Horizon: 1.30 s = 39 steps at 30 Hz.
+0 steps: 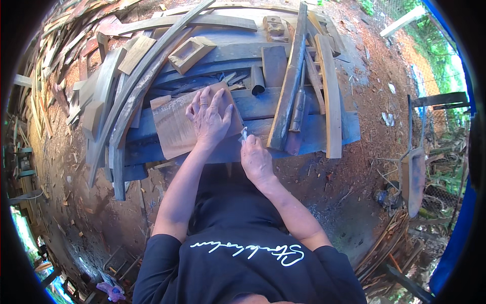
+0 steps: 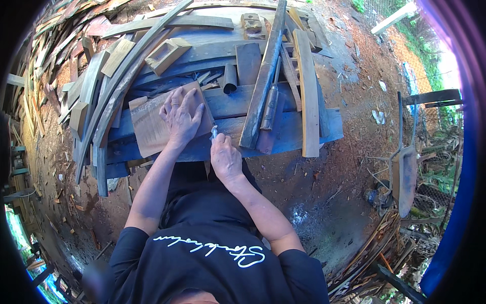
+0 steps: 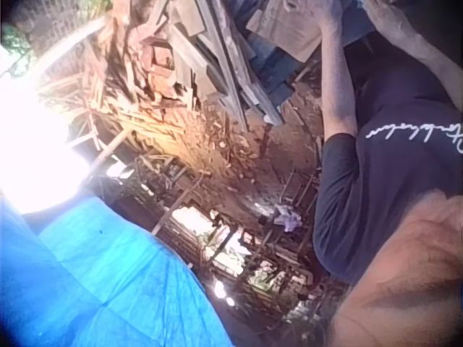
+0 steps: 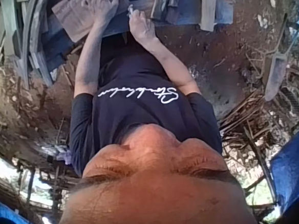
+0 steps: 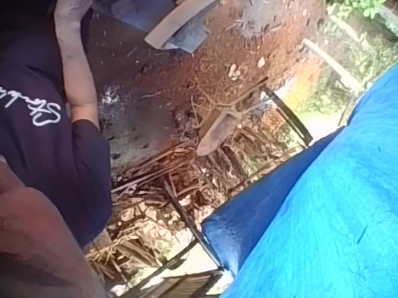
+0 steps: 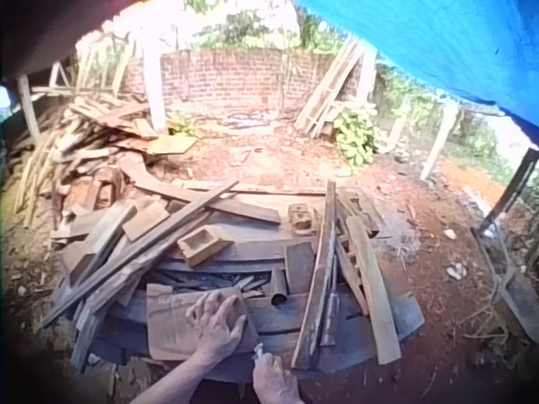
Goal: Cutting a piece of wood with a hand saw while using a wooden mallet for positioning.
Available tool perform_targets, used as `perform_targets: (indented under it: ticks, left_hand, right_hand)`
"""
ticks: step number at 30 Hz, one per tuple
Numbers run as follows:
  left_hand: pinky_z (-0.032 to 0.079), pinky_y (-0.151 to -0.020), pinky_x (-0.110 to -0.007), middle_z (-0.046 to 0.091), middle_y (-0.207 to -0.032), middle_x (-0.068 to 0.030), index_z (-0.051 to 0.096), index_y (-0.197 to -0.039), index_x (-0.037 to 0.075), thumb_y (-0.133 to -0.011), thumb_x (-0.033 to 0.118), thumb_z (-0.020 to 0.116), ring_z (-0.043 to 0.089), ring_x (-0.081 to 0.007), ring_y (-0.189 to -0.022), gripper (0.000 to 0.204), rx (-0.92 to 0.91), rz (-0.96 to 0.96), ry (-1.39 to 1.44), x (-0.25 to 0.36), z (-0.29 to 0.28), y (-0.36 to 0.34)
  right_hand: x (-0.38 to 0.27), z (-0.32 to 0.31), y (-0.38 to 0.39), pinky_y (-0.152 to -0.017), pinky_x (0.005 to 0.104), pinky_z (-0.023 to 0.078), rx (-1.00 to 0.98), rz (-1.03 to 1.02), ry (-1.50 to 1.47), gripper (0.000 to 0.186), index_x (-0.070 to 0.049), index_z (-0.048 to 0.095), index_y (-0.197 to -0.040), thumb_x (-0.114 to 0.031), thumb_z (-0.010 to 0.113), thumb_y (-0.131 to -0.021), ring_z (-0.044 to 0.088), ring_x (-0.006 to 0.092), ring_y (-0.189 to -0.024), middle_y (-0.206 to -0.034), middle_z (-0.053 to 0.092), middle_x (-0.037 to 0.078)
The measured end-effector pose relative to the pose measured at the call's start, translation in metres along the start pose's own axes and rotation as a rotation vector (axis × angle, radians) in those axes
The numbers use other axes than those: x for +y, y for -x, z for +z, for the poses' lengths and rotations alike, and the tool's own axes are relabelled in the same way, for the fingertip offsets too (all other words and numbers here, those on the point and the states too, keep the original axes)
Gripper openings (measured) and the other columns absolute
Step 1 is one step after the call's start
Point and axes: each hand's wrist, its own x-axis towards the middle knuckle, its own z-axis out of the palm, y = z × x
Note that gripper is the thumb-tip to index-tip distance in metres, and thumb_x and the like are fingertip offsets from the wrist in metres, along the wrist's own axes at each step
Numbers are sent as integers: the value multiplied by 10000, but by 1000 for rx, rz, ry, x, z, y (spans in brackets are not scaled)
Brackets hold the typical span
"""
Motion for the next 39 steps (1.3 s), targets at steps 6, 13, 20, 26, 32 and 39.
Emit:
perform_targets:
  ticks: [6,13,20,26,32,39]
  left_hand:
    - [188,-1081,-479,433,-1418,-76,622,-1280,215,-826,400,679,306,-274,-1369,493,-4,-9,6,-1,-2,0]
    - [184,-1071,-471,437,-1412,-48,623,-1283,230,-821,394,690,316,-253,-1362,494,4,-11,-11,-2,-1,0]
    - [182,-1072,-474,440,-1407,-48,625,-1279,228,-819,398,689,315,-255,-1362,494,-3,-17,-8,-2,1,0]
    - [178,-1072,-478,441,-1407,-51,622,-1280,225,-817,399,692,312,-259,-1361,500,14,-5,-2,-4,4,0]
    - [183,-1063,-475,446,-1395,-52,614,-1286,227,-823,407,681,319,-268,-1347,501,19,4,-19,-4,3,-2]
    - [258,-974,-465,484,-1197,-78,643,-1206,256,-877,363,622,411,-280,-1176,346,-33,160,-54,-15,8,-42]
  right_hand:
    - [-6,-6,6,-569,393,573,-5,-57,59,220,-19,450,-909,-211,511,-996,683,345,-697,-830,589,182]
    - [-2,-9,1,-557,406,571,19,-92,65,227,-18,451,-902,-215,507,-999,681,353,-690,-822,580,180]
    - [-7,-7,1,-567,427,571,-7,-44,50,220,-12,459,-914,-210,505,-998,680,369,-698,-831,595,194]
    - [-7,-6,-26,-609,449,568,32,-78,49,212,2,478,-917,-195,496,-995,677,383,-711,-835,626,212]
    - [-3,-10,-5,-610,492,543,-16,-44,-52,218,6,474,-923,-196,475,-1006,654,425,-723,-832,610,227]
    - [18,5,-2,-600,517,513,176,-67,-217,207,12,457,-925,-178,479,-1005,615,456,-722,-831,577,238]
